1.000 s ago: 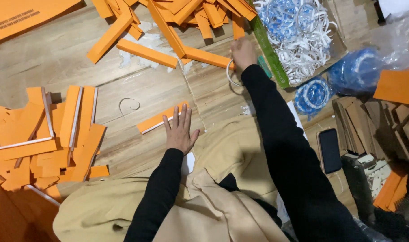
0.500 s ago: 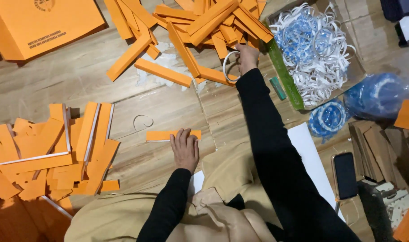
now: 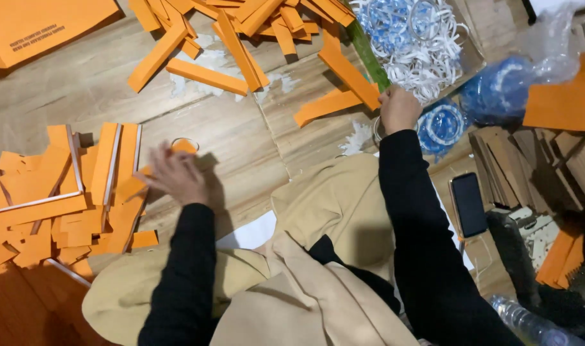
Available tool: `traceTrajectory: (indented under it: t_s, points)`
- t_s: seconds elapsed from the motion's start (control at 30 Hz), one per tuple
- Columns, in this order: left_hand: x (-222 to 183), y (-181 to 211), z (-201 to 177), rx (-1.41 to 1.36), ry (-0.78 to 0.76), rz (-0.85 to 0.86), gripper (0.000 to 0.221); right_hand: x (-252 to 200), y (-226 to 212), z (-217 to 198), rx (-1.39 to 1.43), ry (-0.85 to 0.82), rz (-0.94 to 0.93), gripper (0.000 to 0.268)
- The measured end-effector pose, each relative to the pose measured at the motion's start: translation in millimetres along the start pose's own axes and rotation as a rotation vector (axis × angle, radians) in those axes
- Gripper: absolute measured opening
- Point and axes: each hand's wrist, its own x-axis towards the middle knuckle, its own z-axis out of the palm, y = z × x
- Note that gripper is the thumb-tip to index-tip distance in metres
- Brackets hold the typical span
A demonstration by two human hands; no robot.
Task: Applying double-sided adhesive tape to orange paper strips and folding them for assembly.
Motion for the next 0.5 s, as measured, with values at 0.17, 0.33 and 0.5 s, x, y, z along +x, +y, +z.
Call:
traceTrajectory:
  t_s: [0.17,0.33,0.5]
  points:
    - [27.4,-80.4,-65.8,0.211,-0.023,-0.331,0.009,1.5,17.7,-23.1,0.019,0.35,-0.144,0.009]
    - [-3.8,-132.2,-76.5,0.375,-0.009,-0.418,0.043,-1.7,14.4,-41.9,0.101,0.307,-0.136,0.012]
    - [-3.2,-89.3,-98.3,0.269,-0.059,-0.4,0.047,-11.1,17.4,-61.9,0.206,0.369,-0.146,0.012]
